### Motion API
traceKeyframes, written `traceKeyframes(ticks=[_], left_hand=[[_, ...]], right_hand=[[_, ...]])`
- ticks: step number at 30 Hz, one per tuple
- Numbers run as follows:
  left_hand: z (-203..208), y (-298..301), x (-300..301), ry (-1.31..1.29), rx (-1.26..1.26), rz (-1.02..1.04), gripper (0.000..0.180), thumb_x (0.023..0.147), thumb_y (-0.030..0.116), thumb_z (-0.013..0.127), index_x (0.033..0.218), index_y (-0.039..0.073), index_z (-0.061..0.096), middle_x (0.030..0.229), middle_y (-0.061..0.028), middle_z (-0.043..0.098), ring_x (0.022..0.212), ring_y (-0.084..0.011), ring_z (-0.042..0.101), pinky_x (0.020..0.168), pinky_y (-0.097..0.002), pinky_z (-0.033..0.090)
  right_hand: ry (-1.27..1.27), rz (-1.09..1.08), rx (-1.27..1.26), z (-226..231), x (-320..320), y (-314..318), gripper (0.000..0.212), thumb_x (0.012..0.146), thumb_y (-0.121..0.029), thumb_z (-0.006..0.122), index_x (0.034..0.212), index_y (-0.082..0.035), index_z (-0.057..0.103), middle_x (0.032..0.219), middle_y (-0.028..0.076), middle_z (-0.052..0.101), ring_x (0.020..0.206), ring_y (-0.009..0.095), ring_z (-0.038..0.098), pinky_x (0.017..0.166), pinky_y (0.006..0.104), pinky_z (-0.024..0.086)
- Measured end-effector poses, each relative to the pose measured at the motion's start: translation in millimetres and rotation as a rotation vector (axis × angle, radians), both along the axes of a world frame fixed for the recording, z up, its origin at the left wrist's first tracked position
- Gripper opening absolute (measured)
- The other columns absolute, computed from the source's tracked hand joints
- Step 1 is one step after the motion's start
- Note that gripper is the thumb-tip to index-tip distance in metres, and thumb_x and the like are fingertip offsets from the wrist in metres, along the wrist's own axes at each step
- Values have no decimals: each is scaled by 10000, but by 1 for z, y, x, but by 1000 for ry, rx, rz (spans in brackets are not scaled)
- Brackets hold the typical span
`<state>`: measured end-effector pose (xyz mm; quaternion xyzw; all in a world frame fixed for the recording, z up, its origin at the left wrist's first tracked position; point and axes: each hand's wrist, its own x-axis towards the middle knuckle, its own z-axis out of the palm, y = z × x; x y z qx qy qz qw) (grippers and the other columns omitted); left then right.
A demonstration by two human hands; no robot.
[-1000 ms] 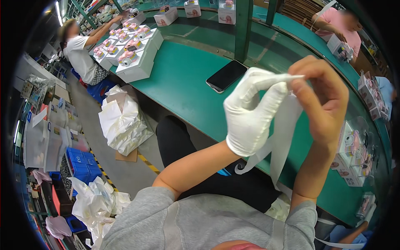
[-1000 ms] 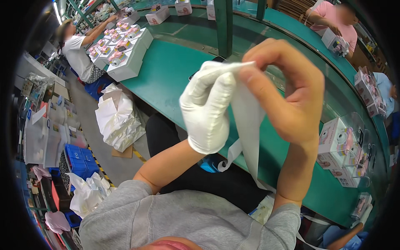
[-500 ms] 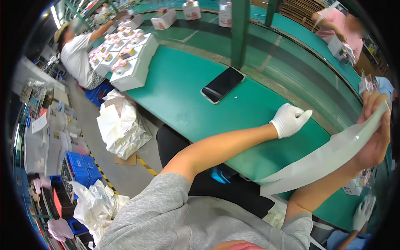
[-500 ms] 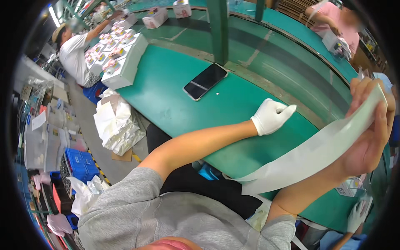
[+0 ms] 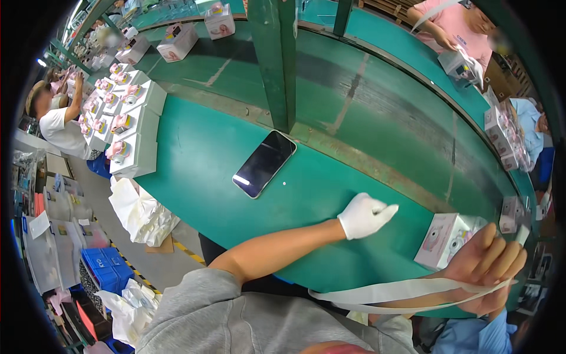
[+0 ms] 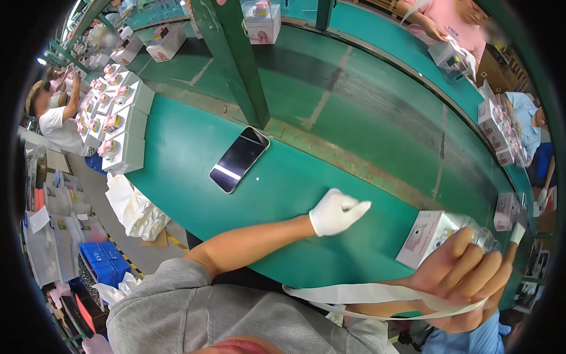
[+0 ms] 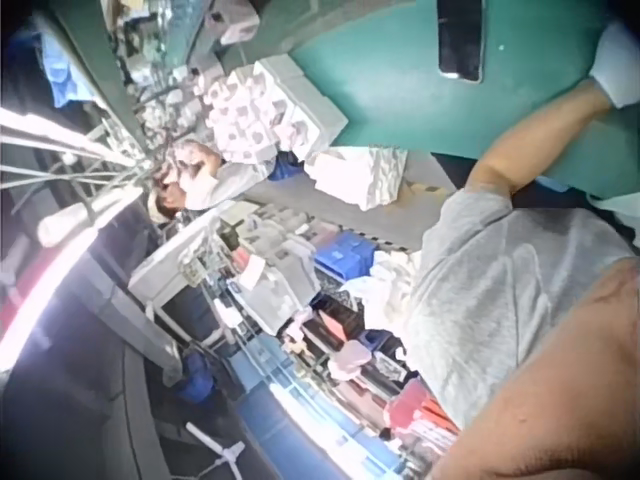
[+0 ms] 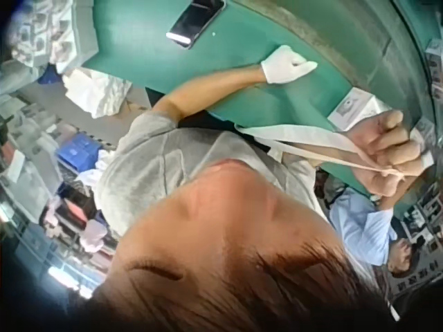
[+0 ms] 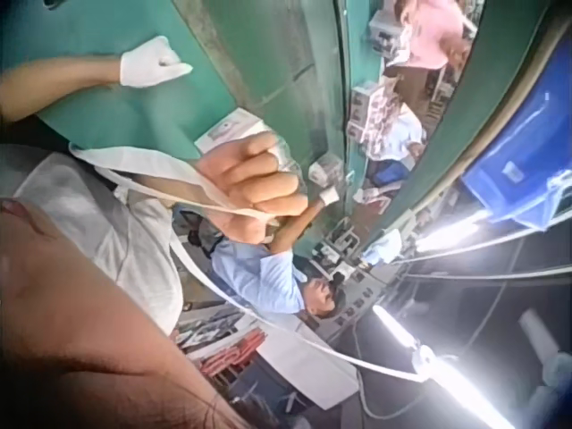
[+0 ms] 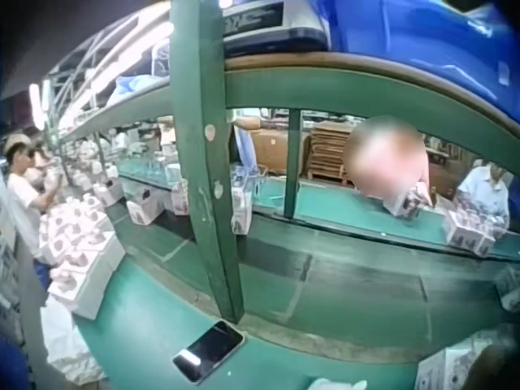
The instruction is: Packaging small electronic devices into boxes and sealing them with tape on an assembly line.
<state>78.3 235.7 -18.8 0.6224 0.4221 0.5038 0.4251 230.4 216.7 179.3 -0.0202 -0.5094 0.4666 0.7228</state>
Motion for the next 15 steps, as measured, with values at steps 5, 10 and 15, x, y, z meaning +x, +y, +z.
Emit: traceKeyframes(ticks=[5, 10, 15], left_hand=[[-1, -4, -6, -6, 136, 3, 526, 952, 161, 660, 507, 40, 407, 484, -152, 363, 404, -324, 363, 432, -430, 277], [-3, -4, -7, -1, 153, 26, 519, 950, 165, 664, 506, 47, 422, 489, -150, 380, 407, -325, 383, 432, -424, 296], [-4, -7, -7, 89, 238, 29, 515, 966, 225, 649, 515, 42, 478, 512, -177, 430, 440, -362, 441, 445, -435, 339]], right_hand=[[13, -109, -2, -5, 10, 4, 145, 820, -75, 566, 868, -85, 430, 640, -14, 375, 484, 104, 316, 701, 329, 243], [-32, -101, 9, 0, -4, 1, 265, 790, -111, 638, 744, -141, 379, 639, -21, 369, 496, 108, 305, 715, 337, 230], [-24, -94, 95, 7, -1, -9, 249, 793, -130, 627, 740, -145, 384, 663, -15, 364, 513, 100, 269, 707, 349, 231]])
